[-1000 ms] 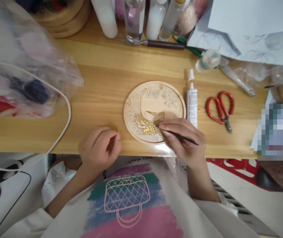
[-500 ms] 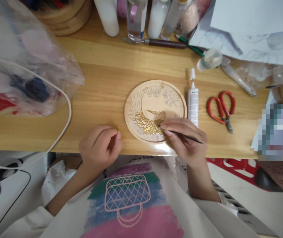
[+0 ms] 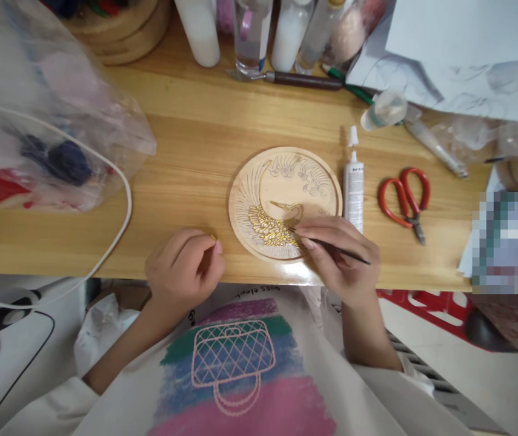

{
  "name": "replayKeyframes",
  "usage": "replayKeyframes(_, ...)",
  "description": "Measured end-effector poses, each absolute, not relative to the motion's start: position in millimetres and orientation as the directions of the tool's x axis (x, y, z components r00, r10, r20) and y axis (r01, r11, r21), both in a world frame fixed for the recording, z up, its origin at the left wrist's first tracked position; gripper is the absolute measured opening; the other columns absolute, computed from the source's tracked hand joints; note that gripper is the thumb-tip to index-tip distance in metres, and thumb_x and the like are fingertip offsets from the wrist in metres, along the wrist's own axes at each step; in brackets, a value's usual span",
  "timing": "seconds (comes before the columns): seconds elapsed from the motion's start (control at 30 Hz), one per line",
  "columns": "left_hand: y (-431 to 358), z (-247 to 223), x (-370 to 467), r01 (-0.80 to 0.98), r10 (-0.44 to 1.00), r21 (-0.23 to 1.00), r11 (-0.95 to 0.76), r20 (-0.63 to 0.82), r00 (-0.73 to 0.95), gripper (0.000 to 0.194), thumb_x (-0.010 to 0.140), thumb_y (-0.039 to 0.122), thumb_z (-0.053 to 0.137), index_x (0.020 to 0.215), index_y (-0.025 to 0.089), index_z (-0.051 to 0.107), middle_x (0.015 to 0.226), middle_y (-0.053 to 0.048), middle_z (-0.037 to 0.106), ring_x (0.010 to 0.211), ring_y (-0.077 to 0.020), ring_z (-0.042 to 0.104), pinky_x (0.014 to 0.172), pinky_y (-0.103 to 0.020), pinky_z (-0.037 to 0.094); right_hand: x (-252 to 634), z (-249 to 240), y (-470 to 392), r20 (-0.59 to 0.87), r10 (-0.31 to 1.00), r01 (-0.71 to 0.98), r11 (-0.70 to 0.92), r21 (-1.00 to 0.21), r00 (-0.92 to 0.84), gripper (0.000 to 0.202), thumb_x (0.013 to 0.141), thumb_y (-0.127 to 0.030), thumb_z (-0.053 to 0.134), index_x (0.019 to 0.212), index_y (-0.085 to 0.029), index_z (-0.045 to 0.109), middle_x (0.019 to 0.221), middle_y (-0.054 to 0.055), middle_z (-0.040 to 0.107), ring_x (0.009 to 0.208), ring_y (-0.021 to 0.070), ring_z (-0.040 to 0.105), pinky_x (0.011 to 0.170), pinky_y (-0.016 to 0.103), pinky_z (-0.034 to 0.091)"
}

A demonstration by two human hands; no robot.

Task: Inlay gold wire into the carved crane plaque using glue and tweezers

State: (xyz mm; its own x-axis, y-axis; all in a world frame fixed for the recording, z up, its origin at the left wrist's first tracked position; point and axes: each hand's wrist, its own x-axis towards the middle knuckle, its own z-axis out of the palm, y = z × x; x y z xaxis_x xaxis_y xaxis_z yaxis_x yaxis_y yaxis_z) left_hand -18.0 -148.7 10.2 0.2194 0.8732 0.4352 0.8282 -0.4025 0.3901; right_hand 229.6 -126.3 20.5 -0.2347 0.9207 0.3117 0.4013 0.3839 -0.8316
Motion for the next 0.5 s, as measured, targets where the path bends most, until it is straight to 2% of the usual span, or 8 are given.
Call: replayKeyframes(0.5,-148.9,10.4,-18.4,0.838,0.868,0.369,-0.402,0.444,0.221,0.01,0.083,0.012,0.061,0.082,0.021,0.057,0.075,-0.003,0.069,0.065,-0.0151,0.065,0.054,-0.025,0.047,235.4,21.7,-121.1,0.295,0.898,0.409,0.415,-0.812,-0.326,0.028,0.086,-0.008,0.065,0.107,-0.025,0.071,0.099,0.005,0.075,0.091,0.0187,0.07,0.083,0.036,0.058)
